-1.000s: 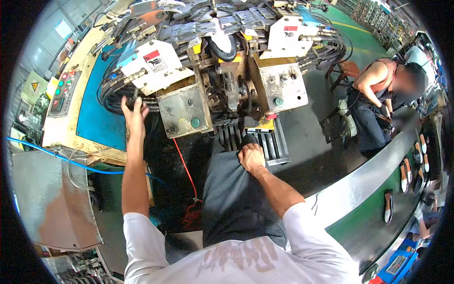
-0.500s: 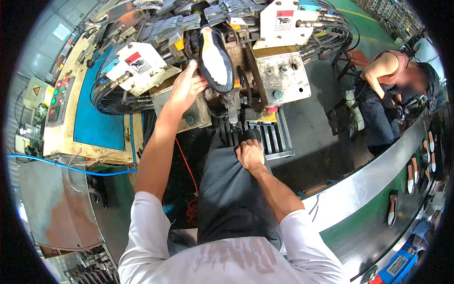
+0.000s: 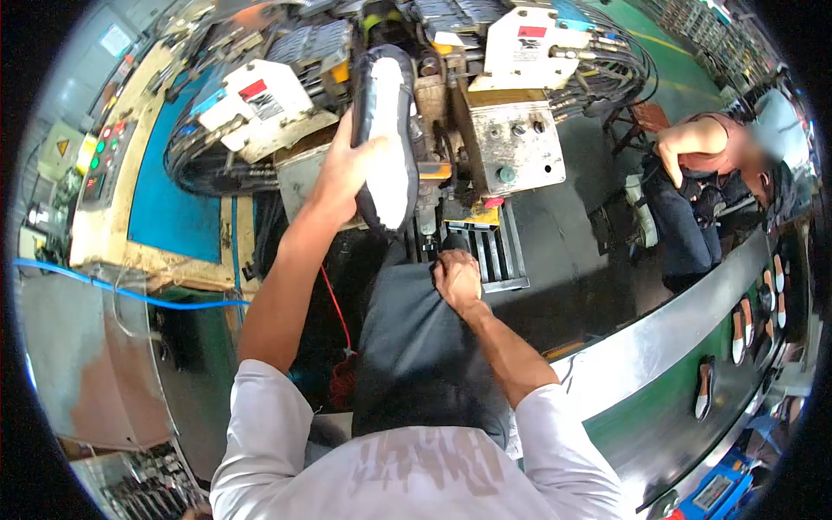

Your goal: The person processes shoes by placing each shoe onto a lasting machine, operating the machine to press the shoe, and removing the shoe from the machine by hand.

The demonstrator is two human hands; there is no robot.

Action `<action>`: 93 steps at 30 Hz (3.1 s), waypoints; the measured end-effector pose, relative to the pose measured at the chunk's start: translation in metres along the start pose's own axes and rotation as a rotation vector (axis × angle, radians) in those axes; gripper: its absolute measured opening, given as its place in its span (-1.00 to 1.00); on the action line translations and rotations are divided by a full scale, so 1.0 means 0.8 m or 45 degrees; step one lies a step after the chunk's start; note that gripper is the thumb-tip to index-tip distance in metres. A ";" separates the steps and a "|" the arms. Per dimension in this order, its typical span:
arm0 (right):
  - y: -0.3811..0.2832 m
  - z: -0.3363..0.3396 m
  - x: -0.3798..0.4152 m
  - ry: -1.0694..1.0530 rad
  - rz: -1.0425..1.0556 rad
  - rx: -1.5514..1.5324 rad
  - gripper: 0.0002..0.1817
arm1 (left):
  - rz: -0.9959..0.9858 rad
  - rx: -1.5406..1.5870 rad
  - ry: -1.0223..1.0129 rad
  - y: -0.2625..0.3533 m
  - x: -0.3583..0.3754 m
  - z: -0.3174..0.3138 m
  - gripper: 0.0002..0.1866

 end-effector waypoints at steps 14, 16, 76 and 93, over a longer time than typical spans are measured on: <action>-0.308 0.113 -0.128 -0.041 -0.020 -1.671 -0.18 | -0.225 -0.273 0.303 -0.094 0.287 0.091 0.09; -0.333 0.077 -0.113 -0.163 0.091 -1.571 -0.23 | -0.258 -0.313 0.441 -0.119 0.329 0.122 0.13; -0.019 -0.014 0.020 -0.194 0.359 0.221 -0.62 | -0.164 -1.238 0.996 -0.116 0.335 0.310 -0.65; 0.005 -0.004 0.032 -0.057 0.180 0.268 -0.63 | -0.680 -1.617 1.544 -0.018 -0.017 0.407 -0.50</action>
Point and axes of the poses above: each hand's wrist, its own x-axis away from the middle knuckle, its own z-axis out of the back of the hand, y = z × x, the point moved 4 cm from there along -x, towards the middle knuckle, and after that the axes turned 11 degrees about z, right-handed, at the moved point
